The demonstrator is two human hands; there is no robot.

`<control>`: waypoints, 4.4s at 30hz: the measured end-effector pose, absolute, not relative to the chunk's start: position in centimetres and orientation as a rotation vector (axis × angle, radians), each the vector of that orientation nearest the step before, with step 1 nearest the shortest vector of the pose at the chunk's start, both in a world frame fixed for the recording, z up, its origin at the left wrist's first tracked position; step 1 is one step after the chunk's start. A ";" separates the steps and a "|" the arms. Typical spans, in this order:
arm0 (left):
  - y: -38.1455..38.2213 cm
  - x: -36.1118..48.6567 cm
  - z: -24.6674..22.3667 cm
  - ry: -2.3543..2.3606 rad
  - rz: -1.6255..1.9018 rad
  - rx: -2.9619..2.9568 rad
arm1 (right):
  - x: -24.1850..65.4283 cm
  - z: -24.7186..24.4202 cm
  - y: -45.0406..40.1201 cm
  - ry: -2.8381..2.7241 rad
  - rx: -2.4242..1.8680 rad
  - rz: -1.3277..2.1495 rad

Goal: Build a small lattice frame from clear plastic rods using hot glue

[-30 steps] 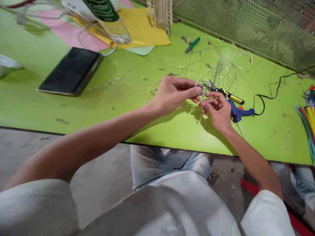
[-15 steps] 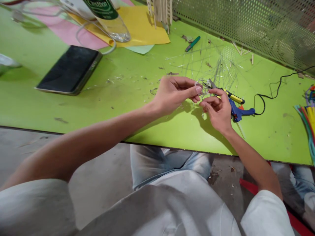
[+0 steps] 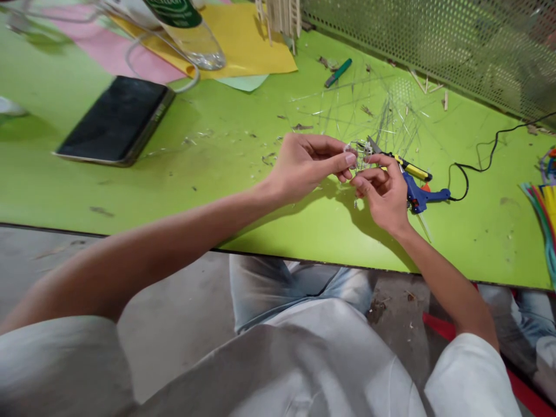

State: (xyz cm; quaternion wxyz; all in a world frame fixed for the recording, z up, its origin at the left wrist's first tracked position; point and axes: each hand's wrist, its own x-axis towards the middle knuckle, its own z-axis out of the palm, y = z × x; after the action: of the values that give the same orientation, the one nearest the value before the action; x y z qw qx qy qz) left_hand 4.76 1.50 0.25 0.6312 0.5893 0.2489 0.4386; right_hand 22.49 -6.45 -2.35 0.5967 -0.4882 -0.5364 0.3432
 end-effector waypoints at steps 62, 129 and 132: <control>0.0 5.2 0.0 0.586 1.075 1.351 | 22.1 -1.3 -7.2 -1.305 -1.212 0.774; 0.9 3.8 -0.2 0.448 1.001 1.420 | 23.4 -0.8 -7.7 -1.763 -1.077 0.079; 0.6 3.8 0.2 0.498 0.979 1.355 | 23.3 -0.7 -7.9 -1.762 -1.156 0.061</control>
State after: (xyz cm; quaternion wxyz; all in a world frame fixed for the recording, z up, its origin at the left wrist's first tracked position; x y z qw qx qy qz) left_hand 3.76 0.61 0.25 0.6431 0.5948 0.2185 0.4299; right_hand 23.31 -7.87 -0.71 0.4939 -0.4767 -0.7267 0.0252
